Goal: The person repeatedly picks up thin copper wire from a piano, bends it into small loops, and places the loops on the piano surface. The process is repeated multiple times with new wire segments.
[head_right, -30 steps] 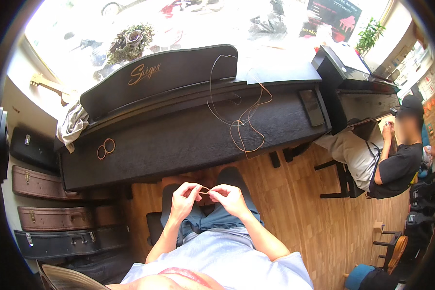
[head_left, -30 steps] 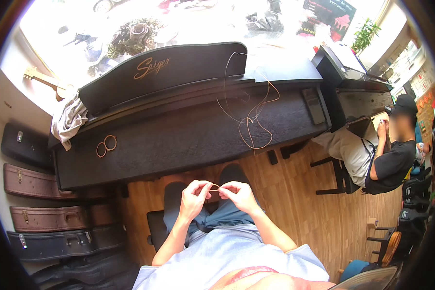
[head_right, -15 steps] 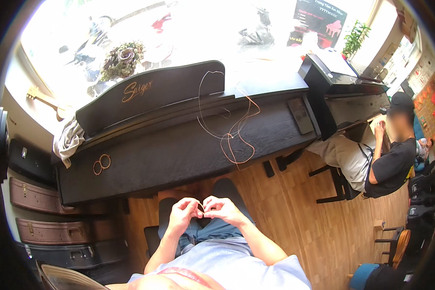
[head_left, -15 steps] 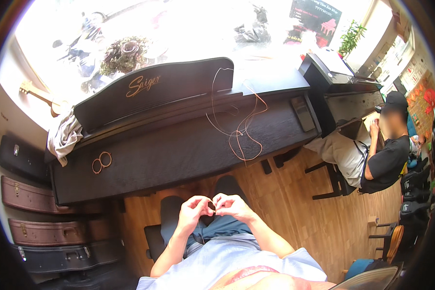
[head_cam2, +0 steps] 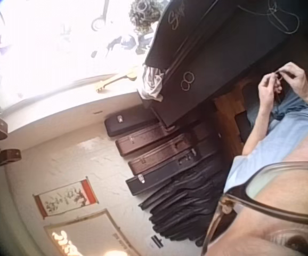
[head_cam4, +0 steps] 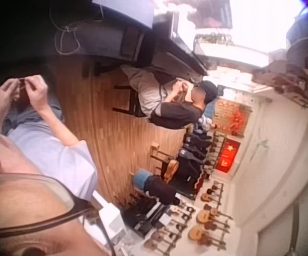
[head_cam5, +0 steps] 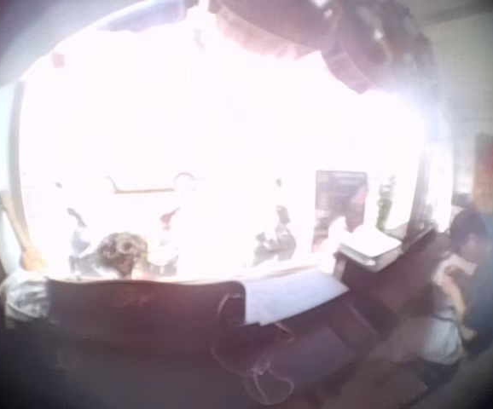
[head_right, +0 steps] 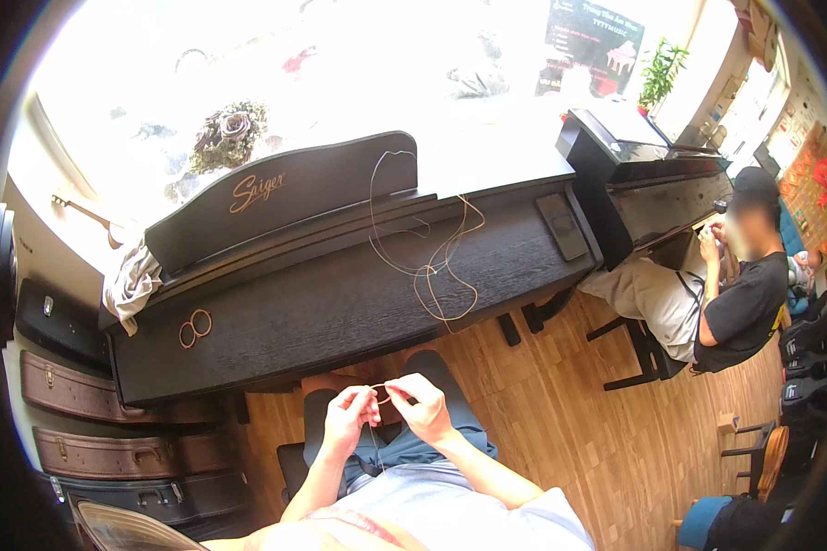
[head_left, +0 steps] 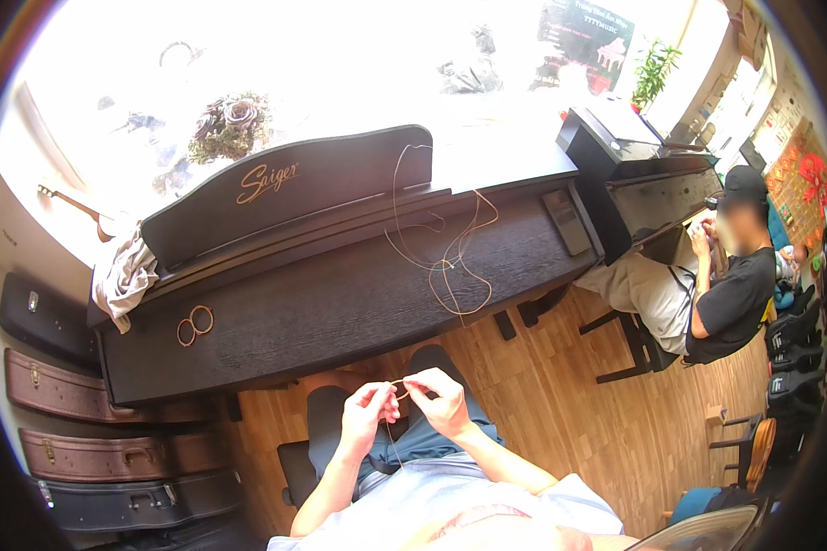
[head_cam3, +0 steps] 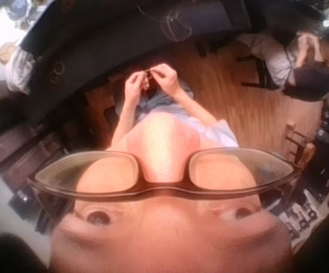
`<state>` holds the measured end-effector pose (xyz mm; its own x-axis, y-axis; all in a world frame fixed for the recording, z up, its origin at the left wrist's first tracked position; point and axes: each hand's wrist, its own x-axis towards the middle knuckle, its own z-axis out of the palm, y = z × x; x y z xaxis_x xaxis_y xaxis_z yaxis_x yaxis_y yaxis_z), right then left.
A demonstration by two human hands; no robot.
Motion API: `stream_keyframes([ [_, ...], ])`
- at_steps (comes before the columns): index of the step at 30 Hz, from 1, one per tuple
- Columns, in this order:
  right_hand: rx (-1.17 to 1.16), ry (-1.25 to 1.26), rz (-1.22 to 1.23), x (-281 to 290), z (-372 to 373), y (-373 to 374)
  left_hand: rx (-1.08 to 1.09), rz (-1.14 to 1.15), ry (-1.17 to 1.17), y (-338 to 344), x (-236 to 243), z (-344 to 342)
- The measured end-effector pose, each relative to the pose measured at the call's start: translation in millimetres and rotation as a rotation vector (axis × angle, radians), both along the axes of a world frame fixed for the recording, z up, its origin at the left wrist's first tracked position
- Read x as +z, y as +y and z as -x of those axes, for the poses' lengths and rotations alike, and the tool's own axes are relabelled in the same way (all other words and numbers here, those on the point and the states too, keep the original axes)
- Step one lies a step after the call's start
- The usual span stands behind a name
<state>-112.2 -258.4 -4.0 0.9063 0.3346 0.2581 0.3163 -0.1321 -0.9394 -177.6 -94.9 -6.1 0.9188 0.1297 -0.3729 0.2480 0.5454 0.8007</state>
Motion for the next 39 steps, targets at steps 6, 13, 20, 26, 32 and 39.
stream_keyframes([
  [6,-0.046,0.001,0.060,0.5,1.8,4.9,-0.101,-0.142,-0.058,-0.8,10.2,-1.9],
  [13,0.280,0.576,-0.214,1.3,-8.1,-1.4,-0.198,-0.334,-0.092,23.7,18.4,-3.6],
  [20,0.395,0.657,-0.142,22.0,-26.1,-11.8,-0.256,-0.341,-0.071,42.0,31.3,0.0],
  [26,0.369,0.748,-0.118,21.1,-30.1,-6.3,-0.145,-0.422,-0.066,35.4,37.5,-2.0],
  [32,0.520,0.913,-0.357,20.4,-35.1,-4.0,-0.035,-0.426,-0.072,33.8,36.9,-6.0],
  [39,0.591,0.856,-0.798,3.3,-24.3,4.0,0.175,-0.409,-0.076,35.6,32.9,-14.7],
])
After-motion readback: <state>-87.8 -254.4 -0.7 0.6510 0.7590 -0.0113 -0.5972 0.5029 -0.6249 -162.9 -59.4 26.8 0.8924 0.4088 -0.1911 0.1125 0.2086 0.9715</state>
